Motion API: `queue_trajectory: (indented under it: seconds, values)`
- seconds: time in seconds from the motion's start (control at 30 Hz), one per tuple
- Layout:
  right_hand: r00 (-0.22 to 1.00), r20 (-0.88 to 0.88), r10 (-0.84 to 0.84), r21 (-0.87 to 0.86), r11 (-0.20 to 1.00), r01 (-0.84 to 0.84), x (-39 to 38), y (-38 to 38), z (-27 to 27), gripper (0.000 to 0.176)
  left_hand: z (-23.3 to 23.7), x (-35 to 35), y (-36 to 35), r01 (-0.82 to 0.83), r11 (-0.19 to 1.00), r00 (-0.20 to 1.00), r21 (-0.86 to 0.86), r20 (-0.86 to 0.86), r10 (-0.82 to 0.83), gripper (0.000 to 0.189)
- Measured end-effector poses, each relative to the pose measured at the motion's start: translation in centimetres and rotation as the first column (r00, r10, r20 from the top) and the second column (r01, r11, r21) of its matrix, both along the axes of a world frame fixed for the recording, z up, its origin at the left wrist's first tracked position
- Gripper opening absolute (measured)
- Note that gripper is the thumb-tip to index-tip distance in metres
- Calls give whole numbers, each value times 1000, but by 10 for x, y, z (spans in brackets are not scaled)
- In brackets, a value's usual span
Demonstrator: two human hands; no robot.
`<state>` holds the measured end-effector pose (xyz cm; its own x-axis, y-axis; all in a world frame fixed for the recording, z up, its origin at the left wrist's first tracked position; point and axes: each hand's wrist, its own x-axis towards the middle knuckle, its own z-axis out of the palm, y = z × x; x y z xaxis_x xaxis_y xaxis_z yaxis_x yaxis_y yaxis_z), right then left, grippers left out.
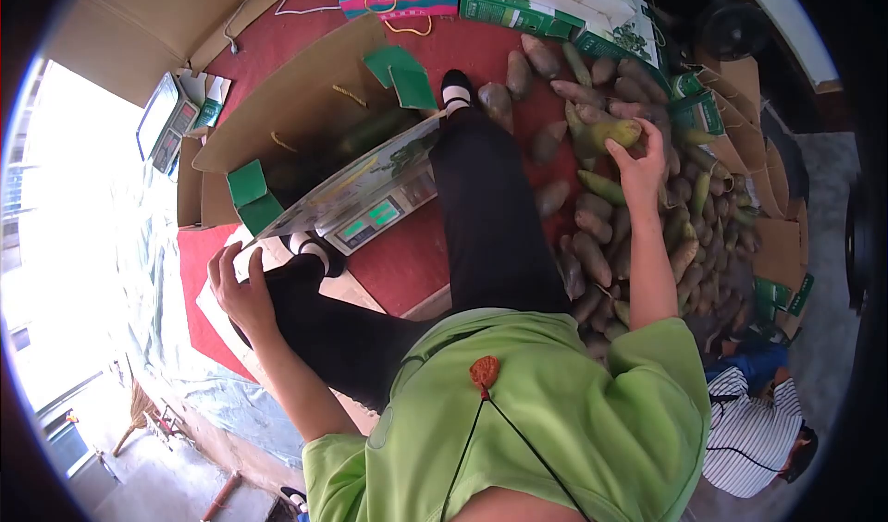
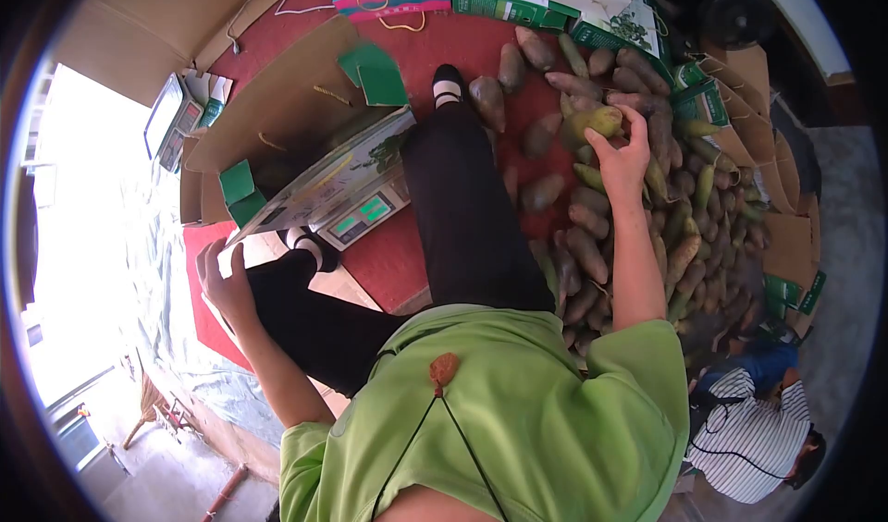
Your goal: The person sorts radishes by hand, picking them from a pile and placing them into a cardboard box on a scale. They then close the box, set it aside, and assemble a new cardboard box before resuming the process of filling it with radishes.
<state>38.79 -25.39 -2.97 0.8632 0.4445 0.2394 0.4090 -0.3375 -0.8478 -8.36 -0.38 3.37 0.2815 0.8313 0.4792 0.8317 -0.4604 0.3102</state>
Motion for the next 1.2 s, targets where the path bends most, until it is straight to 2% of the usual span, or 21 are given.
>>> queue_trajectory:
  seconds: [0.07, 0.1, 0.17, 0.2, 0.27, 0.37, 0.43, 0.53, 0.57, 0.63, 0.7, 0.77, 0.83, 0.87, 0.93, 1.03, 1.1, 1.13, 1.2]
  values:
    - [991, -9, 135, 219, 967, -130, 2, 12, 6, 52, 1, 1, -1, 4, 1000, 1000, -15, 18, -3, 24]
    - [991, -7, 131, 222, 967, -126, -3, 19, 18, 52, 1, 2, -1, 5, 999, 1000, -35, 31, -4, 24]
    - [968, -134, 214, 386, 911, -148, -20, 45, 56, 50, 2, 3, -1, 14, 1000, 999, -26, 41, -13, 23]
    - [970, -128, 207, 389, 910, -143, -28, 57, 73, 50, 2, 2, -1, 18, 1000, 999, -19, 32, -17, 23]
    - [912, -66, 405, 590, 753, -291, -43, 82, 103, 49, 1, 2, -1, 25, 1000, 999, -19, 31, -24, 22]
    - [887, -41, 460, 628, 702, -335, -61, 116, 131, 47, 0, 0, -1, 24, 1000, 999, -16, 48, -23, 22]
    - [795, -3, 606, 682, 583, -442, -79, 138, 143, 49, 1, 0, -2, 26, 1000, 998, -12, 55, -25, 22]
    - [623, -35, 782, 735, 442, -513, -100, 176, 138, 51, 2, 0, -2, 25, 1000, 997, -11, 75, -24, 21]
    - [614, -50, 788, 667, 484, -567, -110, 184, 138, 48, 2, 0, -2, 34, 999, 995, -9, 93, -33, 21]
    - [736, 270, 621, 435, 603, -669, -136, 197, 147, 28, 3, 1, -2, 27, 999, 994, -22, 108, -25, 21]
    - [661, 318, 679, 257, 610, -750, -146, 222, 122, 43, 3, 1, -3, 30, 1000, 996, -1, 78, -30, 21]
    - [583, 489, 649, 48, 647, -761, -164, 244, 104, 46, 2, 1, -2, 28, 1000, 997, -8, 77, -27, 20]
    - [501, 510, 699, -293, 689, -663, -184, 266, 86, 51, 3, 2, -3, 38, 999, 996, -16, 78, -37, 20]
    - [511, 506, 695, -296, 696, -654, -188, 267, 80, 51, 5, 3, -4, 28, 999, 997, -21, 73, -27, 20]
    - [545, 456, 704, -198, 677, -709, -193, 257, 80, 52, 1, -1, -2, 29, 999, 999, -21, 45, -28, 20]
    - [632, 399, 664, 110, 650, -752, -162, 226, 80, 40, 0, -6, -2, 84, 996, 996, -28, 45, -83, 16]
    - [750, 356, 558, 261, 711, -653, -129, 199, 71, 34, -5, -9, 1, 83, 996, 995, -29, 55, -81, 15]
    - [813, 193, 549, 249, 774, -582, -116, 175, 72, 28, -3, -6, 0, 63, 997, 997, -40, 35, -61, 16]
    - [901, -21, 433, 242, 877, -415, -85, 135, 34, 27, 4, 1, -5, 3, 996, 1000, -87, -1, -3, 17]
